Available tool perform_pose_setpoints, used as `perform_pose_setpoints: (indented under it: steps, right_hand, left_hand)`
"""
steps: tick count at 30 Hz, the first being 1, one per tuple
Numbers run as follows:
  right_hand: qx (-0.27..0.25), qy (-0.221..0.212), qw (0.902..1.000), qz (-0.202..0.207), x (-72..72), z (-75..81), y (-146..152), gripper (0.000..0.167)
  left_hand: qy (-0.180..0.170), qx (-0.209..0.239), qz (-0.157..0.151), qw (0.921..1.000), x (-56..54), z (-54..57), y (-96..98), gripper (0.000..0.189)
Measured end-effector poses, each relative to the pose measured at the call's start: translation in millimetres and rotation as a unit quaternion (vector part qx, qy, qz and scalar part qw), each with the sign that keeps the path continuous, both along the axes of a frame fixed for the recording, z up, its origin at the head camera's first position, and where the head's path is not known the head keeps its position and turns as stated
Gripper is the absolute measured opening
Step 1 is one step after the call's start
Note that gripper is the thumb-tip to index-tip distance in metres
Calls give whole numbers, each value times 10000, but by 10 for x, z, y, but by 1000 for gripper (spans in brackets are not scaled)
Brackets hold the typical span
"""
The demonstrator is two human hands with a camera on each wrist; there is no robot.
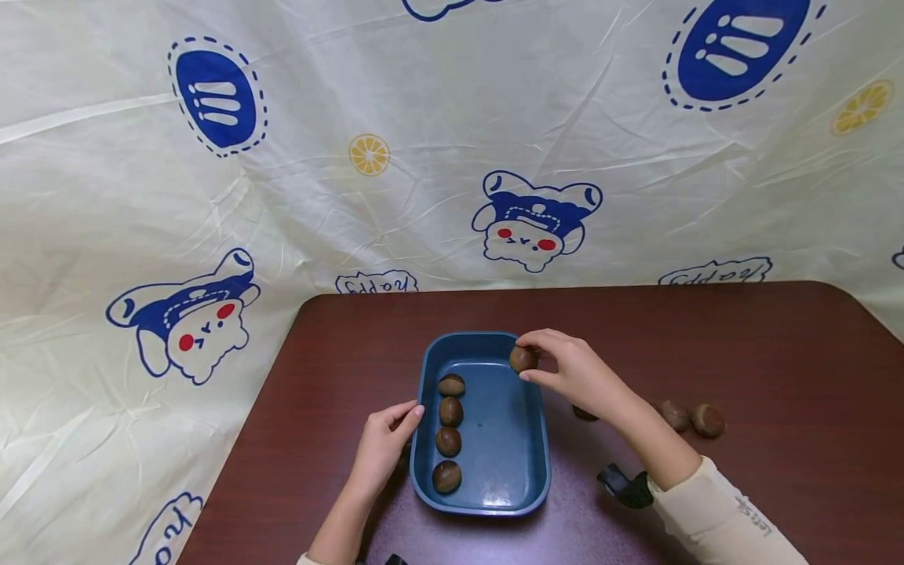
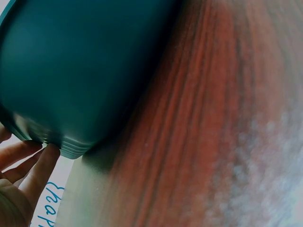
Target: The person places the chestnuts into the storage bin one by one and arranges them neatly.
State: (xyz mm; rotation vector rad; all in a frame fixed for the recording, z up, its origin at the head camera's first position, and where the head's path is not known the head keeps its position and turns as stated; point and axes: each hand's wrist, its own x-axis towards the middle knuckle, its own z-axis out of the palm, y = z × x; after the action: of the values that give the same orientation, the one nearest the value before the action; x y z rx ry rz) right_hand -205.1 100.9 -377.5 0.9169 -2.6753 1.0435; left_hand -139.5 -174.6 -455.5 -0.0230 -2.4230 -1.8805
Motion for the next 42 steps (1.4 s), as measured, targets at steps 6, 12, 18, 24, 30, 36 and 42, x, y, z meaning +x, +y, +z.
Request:
perform_pose_setpoints:
  steps: [6,12,18,24,30,36,42]
  right_hand:
    - [35,-157,9997,188,-133,-58,-311,41]
    - [303,-324,9985,333,-232,-136,-546,42]
    - [721,-119,9957,565,-338,-191,-712,41]
    - [1100,-86,9910,752,-401,-224,-820,40]
    - [1196,-178,9893,817,-461,-304,-864,37]
    - [1205,-328,9892,771,-512,-425,-848,37]
    - [1205,-179,9886,885,-557,-526,-882,34]
  left_hand:
    - [24,-20,0,10000,1,1,-11,34]
    - [28,-87,29,10000,3,-13,-4,35]
    - [68,-154,60,9998,-3,-21,-9,33]
    - [75,-160,38,9998,-2,-21,-25,34]
    - [6,-139,37,9999,7,-5,-26,32]
    - [-92,62,-59,9999,56,163,33,28]
    - [-102,117,-69,9999,83,261,65,27]
